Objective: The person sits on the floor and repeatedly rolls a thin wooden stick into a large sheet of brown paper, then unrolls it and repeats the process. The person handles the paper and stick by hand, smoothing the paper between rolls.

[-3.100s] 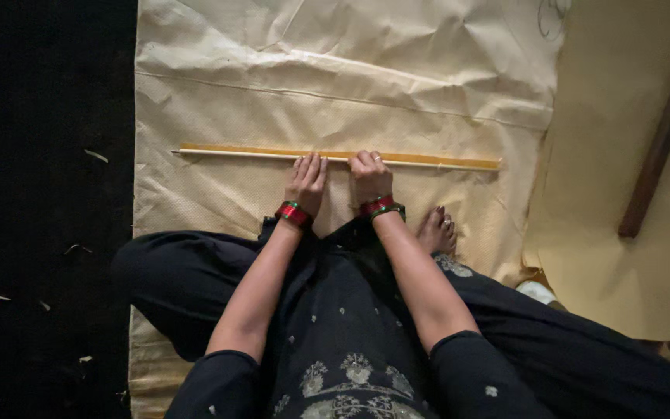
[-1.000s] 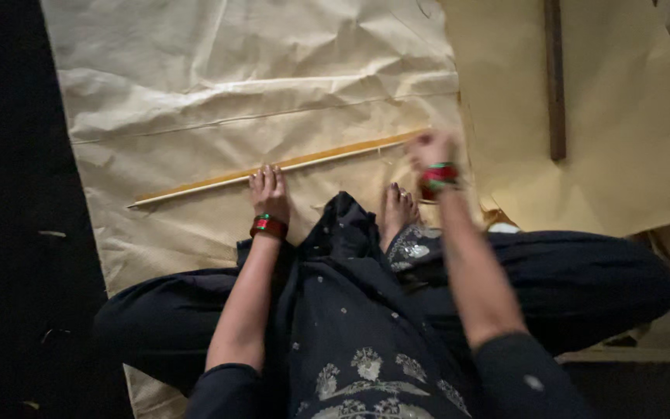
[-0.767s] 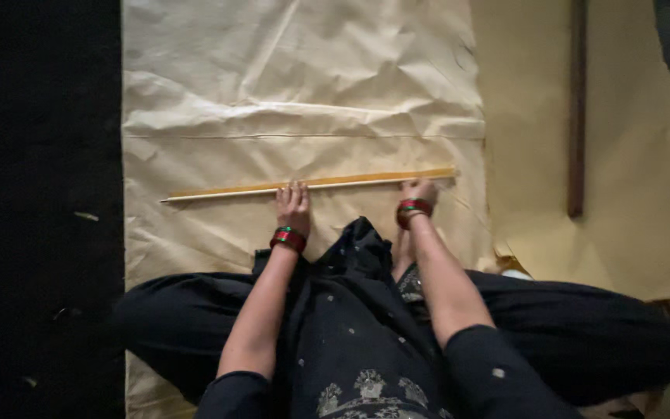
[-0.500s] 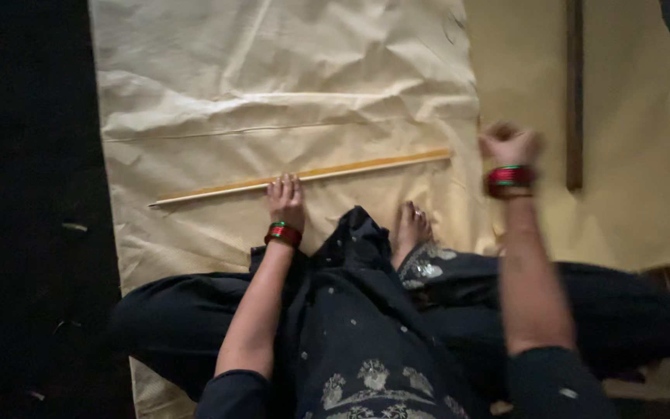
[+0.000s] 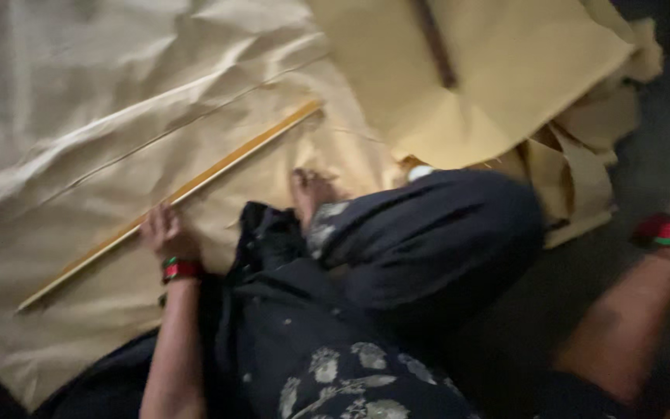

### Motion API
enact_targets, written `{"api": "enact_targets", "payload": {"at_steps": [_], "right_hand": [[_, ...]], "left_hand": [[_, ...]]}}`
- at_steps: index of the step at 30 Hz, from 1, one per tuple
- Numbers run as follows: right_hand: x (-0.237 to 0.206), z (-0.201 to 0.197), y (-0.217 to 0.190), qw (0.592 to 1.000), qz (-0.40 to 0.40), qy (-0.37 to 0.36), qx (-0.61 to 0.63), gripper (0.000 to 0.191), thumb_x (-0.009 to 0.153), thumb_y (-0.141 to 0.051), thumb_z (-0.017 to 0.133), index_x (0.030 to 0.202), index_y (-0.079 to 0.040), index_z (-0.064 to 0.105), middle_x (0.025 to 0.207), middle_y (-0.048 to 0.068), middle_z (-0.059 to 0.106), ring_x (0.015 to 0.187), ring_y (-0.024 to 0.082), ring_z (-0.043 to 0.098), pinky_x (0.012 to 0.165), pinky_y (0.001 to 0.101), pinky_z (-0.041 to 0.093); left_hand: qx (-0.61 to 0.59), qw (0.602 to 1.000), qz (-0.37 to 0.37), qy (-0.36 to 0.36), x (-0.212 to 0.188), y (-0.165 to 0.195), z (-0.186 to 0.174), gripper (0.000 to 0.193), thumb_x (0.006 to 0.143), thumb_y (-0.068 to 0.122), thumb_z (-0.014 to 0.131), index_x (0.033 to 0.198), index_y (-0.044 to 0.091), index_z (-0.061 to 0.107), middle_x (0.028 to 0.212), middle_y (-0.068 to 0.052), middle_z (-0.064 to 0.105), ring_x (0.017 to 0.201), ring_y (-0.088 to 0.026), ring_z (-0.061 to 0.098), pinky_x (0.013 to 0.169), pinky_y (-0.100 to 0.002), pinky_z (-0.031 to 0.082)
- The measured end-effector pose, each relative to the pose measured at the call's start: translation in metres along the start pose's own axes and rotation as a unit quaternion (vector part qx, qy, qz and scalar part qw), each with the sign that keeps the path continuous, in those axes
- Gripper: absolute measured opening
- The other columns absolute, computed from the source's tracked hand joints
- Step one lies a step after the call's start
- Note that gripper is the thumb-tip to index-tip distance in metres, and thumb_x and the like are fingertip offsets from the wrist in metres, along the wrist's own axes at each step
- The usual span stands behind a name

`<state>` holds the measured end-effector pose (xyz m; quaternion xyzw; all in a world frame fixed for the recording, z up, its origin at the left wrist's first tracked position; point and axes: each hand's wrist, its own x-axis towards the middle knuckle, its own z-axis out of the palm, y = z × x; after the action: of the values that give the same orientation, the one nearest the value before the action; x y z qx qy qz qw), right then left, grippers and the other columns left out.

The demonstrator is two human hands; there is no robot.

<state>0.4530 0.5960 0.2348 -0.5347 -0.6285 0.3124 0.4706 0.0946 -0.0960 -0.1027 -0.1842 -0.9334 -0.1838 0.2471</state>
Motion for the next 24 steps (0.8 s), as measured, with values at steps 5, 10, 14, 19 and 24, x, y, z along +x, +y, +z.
{"api": "enact_targets", "payload": {"at_steps": [5,10,14,19,24], "right_hand": [[-0.092,0.056,0.057,0.874,-0.119,-0.328,-0.339,0.041,0.082,-0.029,0.086,0.114,-0.008,0.071,0.102,0.010,0.072,0.087,0.022,0.068,0.074,0.0431,0.055],[-0.178,0.160,0.101,0.724,-0.157,-0.573,-0.350,0.072,0.060,-0.037,0.093,0.119,-0.002,0.072,0.100,0.020,0.078,0.091,0.029,0.077,0.085,0.0396,0.061],[-0.205,0.196,0.107,0.613,-0.224,-0.598,-0.465,0.082,0.059,-0.048,0.095,0.117,0.004,0.068,0.114,0.026,0.070,0.112,0.039,0.066,0.098,0.0446,0.052],[-0.213,0.213,0.102,0.624,-0.155,-0.624,-0.445,0.089,0.061,-0.051,0.093,0.123,0.005,0.062,0.126,0.029,0.063,0.118,0.041,0.062,0.101,0.0446,0.049],[-0.218,0.203,0.097,0.688,-0.204,-0.520,-0.463,0.084,0.056,-0.045,0.094,0.117,0.006,0.066,0.123,0.027,0.066,0.117,0.041,0.062,0.100,0.0458,0.049]], "left_hand": [[0.033,0.999,0.010,-0.038,-0.005,0.002,-0.005,0.034,0.100,0.002,0.058,0.130,-0.004,0.073,0.133,-0.022,0.068,0.127,-0.039,0.061,0.120,-0.052,0.044],[0.027,0.998,0.019,-0.057,-0.006,0.001,-0.010,0.035,0.096,0.000,0.057,0.127,-0.006,0.071,0.136,-0.024,0.068,0.131,-0.039,0.062,0.119,-0.051,0.045],[0.016,0.998,-0.009,-0.060,-0.005,0.001,-0.010,0.039,0.094,-0.002,0.056,0.130,-0.005,0.072,0.137,-0.025,0.068,0.128,-0.043,0.061,0.113,-0.050,0.046],[0.050,0.997,-0.007,-0.066,-0.007,0.002,-0.010,0.039,0.094,0.000,0.057,0.130,-0.005,0.072,0.135,-0.024,0.068,0.127,-0.042,0.062,0.113,-0.053,0.046],[0.033,0.997,-0.019,-0.074,-0.006,0.002,-0.009,0.036,0.096,-0.004,0.057,0.130,-0.008,0.070,0.138,-0.026,0.067,0.128,-0.043,0.061,0.113,-0.050,0.048]]}}
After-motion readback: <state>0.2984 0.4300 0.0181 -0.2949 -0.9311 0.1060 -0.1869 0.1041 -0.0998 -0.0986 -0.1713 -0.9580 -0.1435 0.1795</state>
